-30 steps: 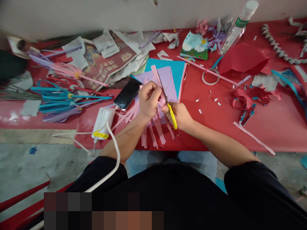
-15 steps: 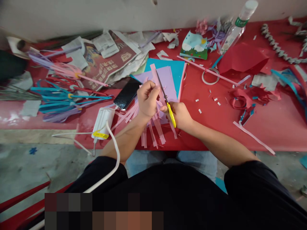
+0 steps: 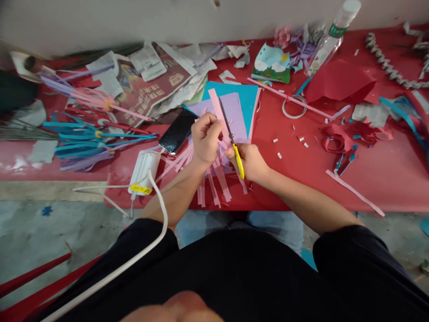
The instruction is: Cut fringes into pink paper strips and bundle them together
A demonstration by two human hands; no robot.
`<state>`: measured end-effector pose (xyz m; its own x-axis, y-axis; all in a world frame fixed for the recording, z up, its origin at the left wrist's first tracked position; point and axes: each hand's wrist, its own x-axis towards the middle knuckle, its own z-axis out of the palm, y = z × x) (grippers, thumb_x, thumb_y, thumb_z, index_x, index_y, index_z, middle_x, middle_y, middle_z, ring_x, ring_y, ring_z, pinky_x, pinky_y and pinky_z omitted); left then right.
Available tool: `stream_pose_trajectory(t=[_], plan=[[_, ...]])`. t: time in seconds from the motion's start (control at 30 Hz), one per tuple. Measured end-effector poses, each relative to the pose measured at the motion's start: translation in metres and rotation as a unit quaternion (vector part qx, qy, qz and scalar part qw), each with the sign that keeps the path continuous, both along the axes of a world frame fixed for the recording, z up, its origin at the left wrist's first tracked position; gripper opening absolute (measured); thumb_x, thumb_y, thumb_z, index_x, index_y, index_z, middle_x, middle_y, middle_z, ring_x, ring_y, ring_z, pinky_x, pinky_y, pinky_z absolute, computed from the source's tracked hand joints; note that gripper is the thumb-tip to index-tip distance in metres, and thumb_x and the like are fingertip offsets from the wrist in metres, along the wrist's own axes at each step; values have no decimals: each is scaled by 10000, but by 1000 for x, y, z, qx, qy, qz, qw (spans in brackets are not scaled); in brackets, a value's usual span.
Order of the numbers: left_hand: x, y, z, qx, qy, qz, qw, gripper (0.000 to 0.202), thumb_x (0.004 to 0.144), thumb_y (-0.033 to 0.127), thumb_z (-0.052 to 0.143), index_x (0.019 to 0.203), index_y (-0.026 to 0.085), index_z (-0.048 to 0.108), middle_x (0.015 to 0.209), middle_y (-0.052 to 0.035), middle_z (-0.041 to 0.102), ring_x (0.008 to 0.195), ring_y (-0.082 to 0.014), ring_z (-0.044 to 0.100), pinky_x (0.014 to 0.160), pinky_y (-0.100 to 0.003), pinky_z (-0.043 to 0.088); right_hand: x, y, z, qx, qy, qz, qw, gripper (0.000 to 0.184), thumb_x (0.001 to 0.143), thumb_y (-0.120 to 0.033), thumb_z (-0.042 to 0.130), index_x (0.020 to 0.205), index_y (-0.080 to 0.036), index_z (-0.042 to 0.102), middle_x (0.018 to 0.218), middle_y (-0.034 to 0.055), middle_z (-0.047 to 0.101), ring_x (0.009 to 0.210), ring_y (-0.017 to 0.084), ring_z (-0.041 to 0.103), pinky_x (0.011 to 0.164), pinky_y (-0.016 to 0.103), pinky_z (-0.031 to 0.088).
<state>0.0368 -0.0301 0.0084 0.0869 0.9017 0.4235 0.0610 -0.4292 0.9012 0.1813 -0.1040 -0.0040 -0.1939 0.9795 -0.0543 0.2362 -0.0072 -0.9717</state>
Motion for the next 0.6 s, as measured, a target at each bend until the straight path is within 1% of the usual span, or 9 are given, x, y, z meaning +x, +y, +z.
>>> stream_pose_trajectory(t=[0.13,0.23,0.37,0.5,0.6], plan=[[0,0,1,-14,0,9,1000,458,992,407,658,646,221,424,552,28,440,521,-131,400,549,-344,312,-2,-1,6,9,24,22,999,764,825,-968,543,708,-214,507,610,19,566,563,147,550,528,297,431],[0,1,1,-6,-8,9,1000,431,977,352,650,638,220,420,541,30,431,510,-127,377,545,-345,307,-2,-1,9,14,28,32,999,778,825,-992,494,700,-225,473,621,15,541,588,149,542,552,304,445],[1,2,-1,-4,-6,4,1000,412,964,330,657,648,217,419,556,34,424,520,-123,381,539,-332,301,0,0,8,15,31,27,999,789,825,-1007,454,693,-229,448,615,4,505,575,138,515,548,302,442],[0,1,-5,-27,11,-39,999,379,976,312,642,672,216,436,585,36,438,547,-123,415,549,-314,324,2,1,4,18,38,6,999,784,841,-985,475,717,-212,495,639,16,549,569,132,516,544,299,454],[0,-1,-8,-14,22,-77,997,346,983,310,634,692,214,471,603,38,460,556,-119,417,553,-303,334,5,2,1,22,57,-8,998,768,867,-956,488,745,-200,531,658,28,582,569,133,536,543,296,453]])
